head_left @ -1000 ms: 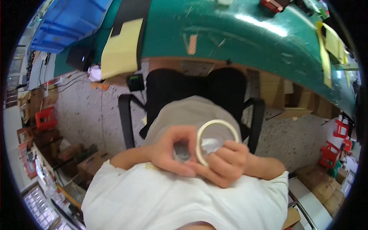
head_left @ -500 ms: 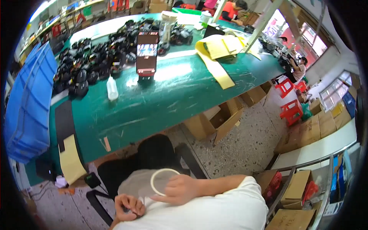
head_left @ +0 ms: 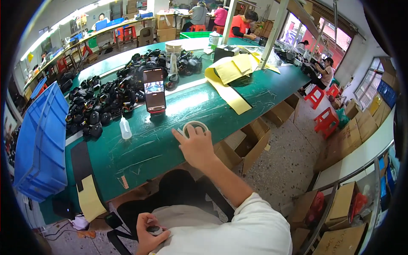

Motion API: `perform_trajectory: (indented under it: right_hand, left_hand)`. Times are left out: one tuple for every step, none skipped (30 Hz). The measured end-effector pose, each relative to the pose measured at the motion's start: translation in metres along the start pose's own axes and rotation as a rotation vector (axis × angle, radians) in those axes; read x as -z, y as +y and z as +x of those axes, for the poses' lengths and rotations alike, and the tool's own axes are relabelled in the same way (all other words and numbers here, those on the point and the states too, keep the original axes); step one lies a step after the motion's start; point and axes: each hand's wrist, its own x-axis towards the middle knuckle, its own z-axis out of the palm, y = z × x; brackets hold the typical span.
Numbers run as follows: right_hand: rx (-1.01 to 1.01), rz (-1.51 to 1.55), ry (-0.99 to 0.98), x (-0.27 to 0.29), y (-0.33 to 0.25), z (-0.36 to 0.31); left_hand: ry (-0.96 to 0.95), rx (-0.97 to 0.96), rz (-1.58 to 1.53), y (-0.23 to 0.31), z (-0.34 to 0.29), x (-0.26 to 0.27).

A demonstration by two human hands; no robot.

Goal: The person assembles a computer mouse by applying glue from a bottle and tape from a roll to its circuit board and plastic casing components.

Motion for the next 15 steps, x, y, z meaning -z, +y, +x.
perform_trajectory:
  right_hand:
    - [-0.008, 0.080, 0.096, 0.011, -0.009, -0.002]
    - [0.018, 0.173, 0.197, 0.030, -0.022, -0.006]
    - [0.023, 0.427, 0.156, 0.037, -0.032, -0.019]
    - [0.029, 0.686, 0.110, 0.042, -0.045, -0.033]
    - [0.167, 0.916, -0.018, 0.051, -0.056, -0.045]
    - [0.245, 1.010, -0.247, 0.057, -0.070, -0.059]
    - [0.335, 1.027, -0.412, 0.051, -0.083, -0.072]
    - [0.423, 1.038, -0.577, 0.046, -0.092, -0.082]
    - [0.418, 1.033, -0.575, 0.038, -0.095, -0.088]
    - [0.434, 1.122, -0.516, 0.030, -0.095, -0.092]
    - [0.448, 1.208, -0.454, 0.023, -0.093, -0.095]
    - [0.448, 1.298, -0.385, 0.025, -0.089, -0.092]
    - [0.443, 1.298, -0.387, 0.030, -0.090, -0.090]
    - [0.466, 1.253, -0.353, 0.037, -0.091, -0.089]
    - [0.488, 1.208, -0.320, 0.042, -0.092, -0.087]
  left_hand:
    - [0.010, -0.003, 0.006, 0.001, 0.000, -0.001]
    - [-0.004, 0.037, 0.001, 0.002, 0.002, -0.003]
    - [-0.036, 0.072, -0.012, 0.003, 0.005, -0.006]
    - [-0.070, 0.078, 0.016, 0.005, 0.008, -0.005]
    - [-0.073, 0.076, 0.014, 0.008, 0.012, -0.009]
    - [-0.049, 0.002, 0.019, 0.018, 0.017, -0.017]
    - [-0.023, -0.072, 0.026, 0.026, 0.023, -0.023]
    - [-0.097, -0.040, 0.033, 0.027, 0.027, -0.020]
    - [-0.103, -0.043, 0.032, 0.025, 0.033, -0.017]
    - [-0.215, -0.134, 0.065, 0.024, 0.038, -0.013]
    - [-0.328, -0.226, 0.097, 0.023, 0.043, -0.011]
    - [-0.348, -0.231, -0.038, 0.026, 0.044, -0.008]
    - [-0.351, -0.229, -0.041, 0.024, 0.043, -0.007]
    - [-0.340, -0.233, -0.001, 0.020, 0.041, -0.005]
    - [-0.329, -0.236, 0.039, 0.017, 0.039, -0.004]
